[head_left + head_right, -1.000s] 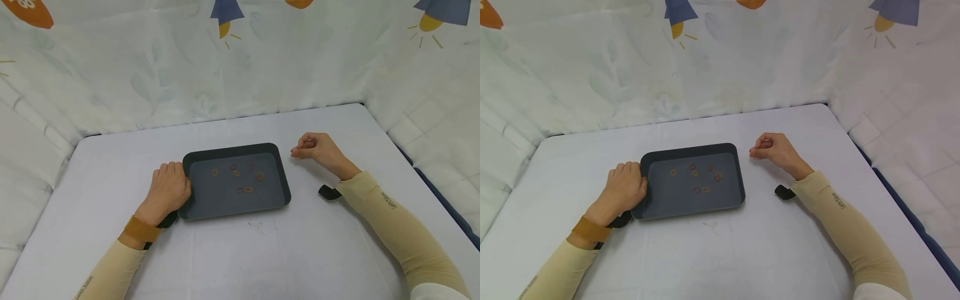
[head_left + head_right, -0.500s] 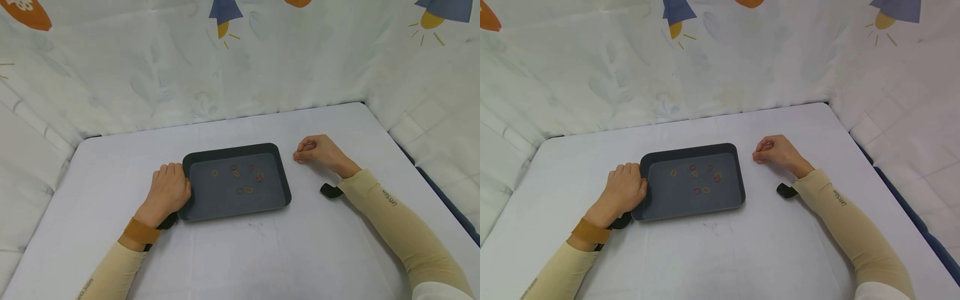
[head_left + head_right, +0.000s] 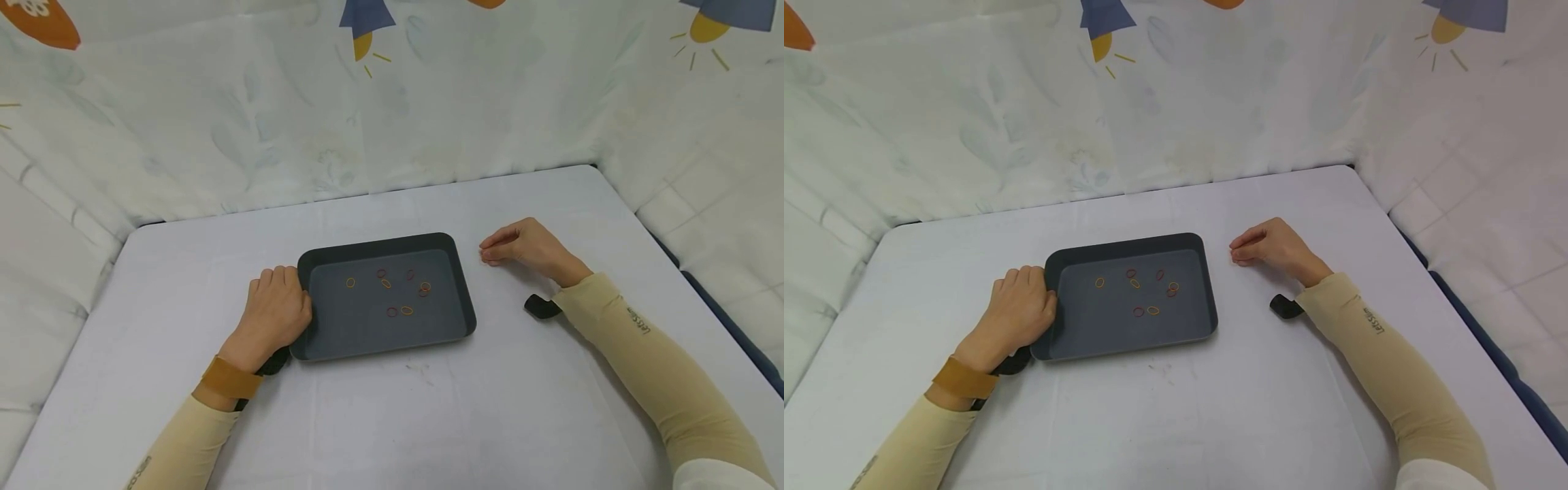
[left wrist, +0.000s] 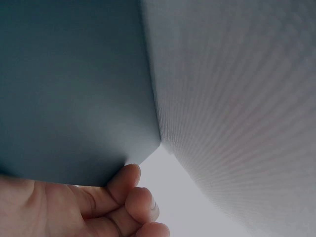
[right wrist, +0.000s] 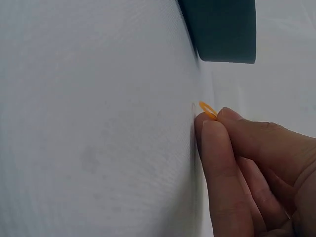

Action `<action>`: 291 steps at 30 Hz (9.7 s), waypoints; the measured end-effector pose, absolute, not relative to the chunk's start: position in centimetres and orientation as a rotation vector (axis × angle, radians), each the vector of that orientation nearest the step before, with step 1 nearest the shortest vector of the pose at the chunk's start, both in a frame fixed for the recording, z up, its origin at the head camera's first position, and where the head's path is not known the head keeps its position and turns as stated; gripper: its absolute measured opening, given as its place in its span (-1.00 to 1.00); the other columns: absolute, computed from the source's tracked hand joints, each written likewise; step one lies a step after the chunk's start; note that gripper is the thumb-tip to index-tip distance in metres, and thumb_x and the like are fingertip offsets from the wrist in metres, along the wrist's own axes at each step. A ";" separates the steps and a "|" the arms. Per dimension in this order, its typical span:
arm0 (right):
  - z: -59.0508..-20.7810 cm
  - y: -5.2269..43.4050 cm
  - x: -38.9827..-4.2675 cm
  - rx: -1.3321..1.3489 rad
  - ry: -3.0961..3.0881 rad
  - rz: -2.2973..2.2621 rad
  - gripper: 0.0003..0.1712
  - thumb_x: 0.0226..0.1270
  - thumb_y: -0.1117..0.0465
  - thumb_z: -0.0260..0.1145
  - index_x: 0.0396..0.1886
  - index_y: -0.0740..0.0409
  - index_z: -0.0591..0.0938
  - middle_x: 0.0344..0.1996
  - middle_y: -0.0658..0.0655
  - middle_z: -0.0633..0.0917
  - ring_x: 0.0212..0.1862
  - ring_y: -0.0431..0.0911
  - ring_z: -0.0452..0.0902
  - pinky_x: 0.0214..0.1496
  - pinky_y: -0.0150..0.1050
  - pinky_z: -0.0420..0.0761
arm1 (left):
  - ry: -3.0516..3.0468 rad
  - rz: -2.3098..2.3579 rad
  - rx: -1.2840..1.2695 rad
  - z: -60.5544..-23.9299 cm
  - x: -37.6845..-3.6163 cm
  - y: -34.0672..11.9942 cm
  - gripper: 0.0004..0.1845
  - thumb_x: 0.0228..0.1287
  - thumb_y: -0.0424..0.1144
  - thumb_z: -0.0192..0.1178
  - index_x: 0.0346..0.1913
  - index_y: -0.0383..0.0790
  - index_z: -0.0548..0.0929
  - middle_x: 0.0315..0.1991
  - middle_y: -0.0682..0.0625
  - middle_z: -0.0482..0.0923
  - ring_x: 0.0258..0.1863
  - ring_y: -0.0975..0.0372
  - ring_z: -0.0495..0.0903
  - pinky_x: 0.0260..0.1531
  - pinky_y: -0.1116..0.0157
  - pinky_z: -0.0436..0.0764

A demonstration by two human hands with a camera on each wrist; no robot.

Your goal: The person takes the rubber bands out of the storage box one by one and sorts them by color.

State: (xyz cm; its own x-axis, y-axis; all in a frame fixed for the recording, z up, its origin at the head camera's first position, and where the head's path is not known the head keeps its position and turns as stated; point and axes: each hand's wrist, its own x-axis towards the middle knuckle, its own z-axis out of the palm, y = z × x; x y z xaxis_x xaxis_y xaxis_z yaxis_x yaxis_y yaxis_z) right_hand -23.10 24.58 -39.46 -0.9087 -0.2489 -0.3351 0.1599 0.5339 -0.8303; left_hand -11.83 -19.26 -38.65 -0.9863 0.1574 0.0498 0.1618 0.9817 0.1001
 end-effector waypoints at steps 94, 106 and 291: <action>-36.8 12.9 -18.3 -1.000 2.471 -0.664 -0.79 0.27 0.35 0.48 -0.12 0.10 0.75 -0.30 0.02 0.75 -0.23 -0.17 0.61 -0.15 -0.31 0.63 | -3.052 -0.137 -0.286 -38.7 -11.2 -18.8 -0.77 0.41 -0.29 -0.11 -0.26 -0.45 0.42 -0.38 -0.22 0.37 -0.34 -0.04 0.32 -0.31 0.13 0.29; -36.5 13.2 -18.1 -1.065 2.477 -0.680 -0.78 0.24 0.34 0.51 -0.12 0.10 0.76 -0.27 0.01 0.79 -0.21 -0.20 0.65 -0.15 -0.32 0.64 | -3.055 -0.146 -0.284 -38.6 -11.1 -18.8 -0.78 0.40 -0.29 -0.11 -0.27 -0.44 0.41 -0.38 -0.22 0.37 -0.34 -0.04 0.32 -0.30 0.13 0.28; -36.1 12.4 -19.5 -1.143 2.426 -0.689 -0.62 0.24 0.37 0.49 0.07 0.16 0.75 -0.03 0.07 0.83 -0.01 -0.12 0.77 0.04 -0.28 0.72 | -3.099 -0.174 -0.230 -38.4 -11.4 -20.6 -0.75 0.41 -0.26 -0.11 -0.18 -0.45 0.43 -0.32 -0.23 0.39 -0.27 -0.07 0.35 -0.25 0.09 0.29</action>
State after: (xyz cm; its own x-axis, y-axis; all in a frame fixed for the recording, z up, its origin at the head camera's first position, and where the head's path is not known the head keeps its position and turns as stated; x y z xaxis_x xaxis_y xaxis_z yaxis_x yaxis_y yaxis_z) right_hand -19.46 12.40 -36.13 -0.6021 -0.7892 -0.1209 -0.6079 0.5513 -0.5714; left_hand -11.36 -20.58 -38.41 -0.9886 0.1456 0.0376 0.1489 0.9828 0.1094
